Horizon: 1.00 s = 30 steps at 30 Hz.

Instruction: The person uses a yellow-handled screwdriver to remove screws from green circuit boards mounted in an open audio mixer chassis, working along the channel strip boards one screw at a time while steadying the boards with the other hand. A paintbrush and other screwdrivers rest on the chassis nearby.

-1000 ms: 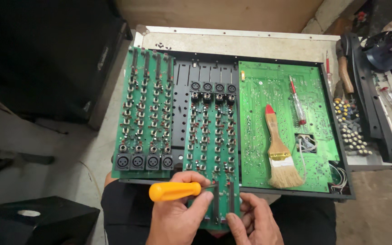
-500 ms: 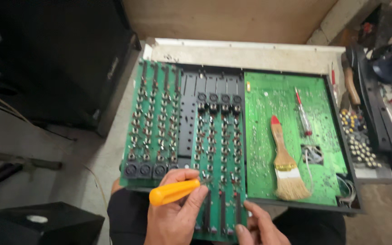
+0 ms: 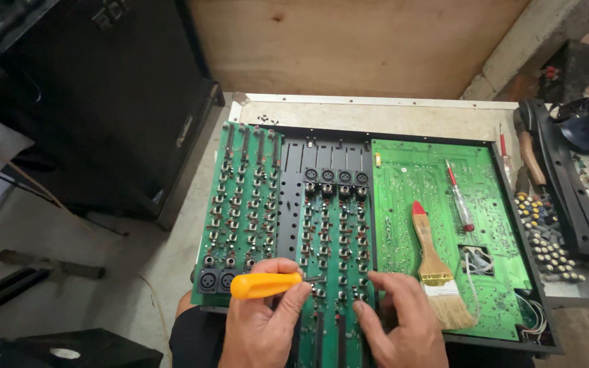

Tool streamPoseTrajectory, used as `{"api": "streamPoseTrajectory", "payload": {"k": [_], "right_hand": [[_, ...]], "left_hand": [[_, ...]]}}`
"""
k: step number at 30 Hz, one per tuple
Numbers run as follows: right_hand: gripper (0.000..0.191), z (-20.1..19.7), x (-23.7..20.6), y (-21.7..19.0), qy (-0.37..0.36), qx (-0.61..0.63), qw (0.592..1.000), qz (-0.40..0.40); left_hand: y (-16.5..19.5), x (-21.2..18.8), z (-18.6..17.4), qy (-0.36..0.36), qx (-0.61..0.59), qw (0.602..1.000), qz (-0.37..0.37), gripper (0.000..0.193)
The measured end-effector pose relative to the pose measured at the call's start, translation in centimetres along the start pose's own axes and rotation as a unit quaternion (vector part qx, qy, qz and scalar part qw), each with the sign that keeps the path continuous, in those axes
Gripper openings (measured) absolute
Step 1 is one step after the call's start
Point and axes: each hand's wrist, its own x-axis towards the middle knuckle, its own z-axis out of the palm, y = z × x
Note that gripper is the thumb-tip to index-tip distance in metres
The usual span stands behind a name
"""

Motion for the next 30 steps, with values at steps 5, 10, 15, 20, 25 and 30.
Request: {"api": "streamPoseTrajectory", "payload": {"k": [5,10,15,20,25,30], "right_hand": [[0.055,-0.2,0.8,-0.2,-0.040,0.010,0.999,0.032],[0.051,0.0,1.1,0.6,-0.059,0.013,0.996,0.064],[0.048,0.7,0.7,1.8,-0.053,0.015,0.997,0.051],[0.047,1.3,0.2,2.9,-0.051,0.028,0.996,0.069],[0.047,1.7,0.1,3.1,-0.044,0.022,0.997,0.059],[0.047,1.5,0.2,2.7,-0.047,0.010,0.997,0.067]], "left_hand": [[0.8,0.2,-0.2,-0.008,0.034,0.998,0.055,0.028],[0.8,0.4,-0.3,-0.027,0.021,0.998,0.052,0.025],[0.6,0.7,-1.7,-0.044,0.056,0.995,0.069,0.023],[0.7,1.0,-2.7,-0.014,0.091,0.993,0.080,0.025],[1.4,1.4,-3.2,-0.033,0.096,0.986,0.129,0.021],[2.4,1.8,-2.6,-0.042,0.094,0.992,0.077,0.017]]}}
